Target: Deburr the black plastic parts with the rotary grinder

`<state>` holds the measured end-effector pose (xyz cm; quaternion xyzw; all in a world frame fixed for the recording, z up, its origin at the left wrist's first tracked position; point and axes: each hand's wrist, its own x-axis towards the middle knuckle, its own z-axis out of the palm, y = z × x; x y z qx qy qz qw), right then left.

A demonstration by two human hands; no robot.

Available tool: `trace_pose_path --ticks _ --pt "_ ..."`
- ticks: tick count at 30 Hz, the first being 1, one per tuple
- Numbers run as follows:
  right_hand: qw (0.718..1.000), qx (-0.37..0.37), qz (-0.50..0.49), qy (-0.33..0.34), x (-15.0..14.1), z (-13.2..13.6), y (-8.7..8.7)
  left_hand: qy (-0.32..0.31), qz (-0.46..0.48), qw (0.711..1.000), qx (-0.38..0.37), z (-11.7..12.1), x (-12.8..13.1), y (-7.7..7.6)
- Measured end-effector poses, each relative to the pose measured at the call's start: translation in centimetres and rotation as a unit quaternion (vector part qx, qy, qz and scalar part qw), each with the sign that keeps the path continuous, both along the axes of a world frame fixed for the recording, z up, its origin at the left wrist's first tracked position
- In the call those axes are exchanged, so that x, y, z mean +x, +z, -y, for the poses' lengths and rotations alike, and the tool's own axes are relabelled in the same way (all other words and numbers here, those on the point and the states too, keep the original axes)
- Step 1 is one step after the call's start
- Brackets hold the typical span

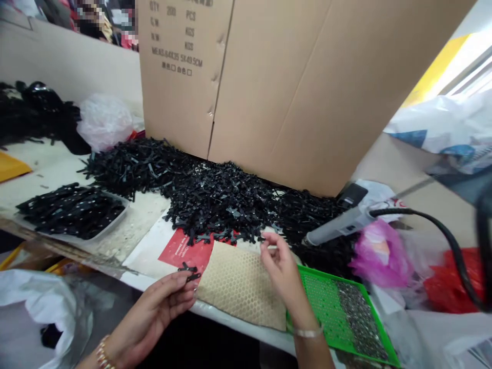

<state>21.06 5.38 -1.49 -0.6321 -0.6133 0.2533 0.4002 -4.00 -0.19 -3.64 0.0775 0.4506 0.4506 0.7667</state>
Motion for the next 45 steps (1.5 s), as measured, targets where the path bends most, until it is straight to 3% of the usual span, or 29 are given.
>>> trace_pose_path --ticks 2,3,6,10,17,22,27,31,36,45 --pt "0.984 -0.037 -0.170 0.041 -3.5 3.6 0.2 -0.010 0.019 1.000 -0.003 -0.1 0.1 0.0" --pt "0.975 -0.053 -0.206 0.056 -5.3 5.2 0.2 -0.019 0.029 0.999 0.003 -0.1 0.1 0.0" --pt "0.973 -0.060 -0.207 0.077 -9.4 8.2 -0.2 -0.035 0.054 0.997 0.032 0.3 0.0 0.3" --pt "0.987 -0.030 -0.142 0.073 -11.2 9.2 -1.4 -0.038 0.068 0.995 0.068 1.0 -0.6 0.8" --pt "0.992 -0.007 -0.114 0.051 -11.8 10.9 -1.8 -0.030 0.122 0.990 0.062 1.9 -1.3 1.2" --pt "0.976 0.003 -0.217 -0.031 -11.4 11.0 -1.1 -0.027 0.120 0.991 0.053 2.4 -1.4 1.5" --pt "0.945 -0.011 -0.314 -0.091 -9.1 10.7 -1.4 -0.021 0.028 0.995 0.089 1.5 -1.8 1.2" --pt "0.940 -0.039 -0.327 -0.089 -7.6 10.5 -2.1 0.013 -0.059 0.991 0.118 0.1 -2.8 0.8" --pt "0.935 -0.051 -0.346 -0.056 -6.7 9.8 -2.8 0.024 -0.091 0.991 0.100 -0.8 -3.4 0.8" --pt "0.952 -0.024 -0.305 -0.021 -4.6 8.3 -2.7 -0.003 -0.154 0.981 0.121 -1.7 -1.6 0.5"
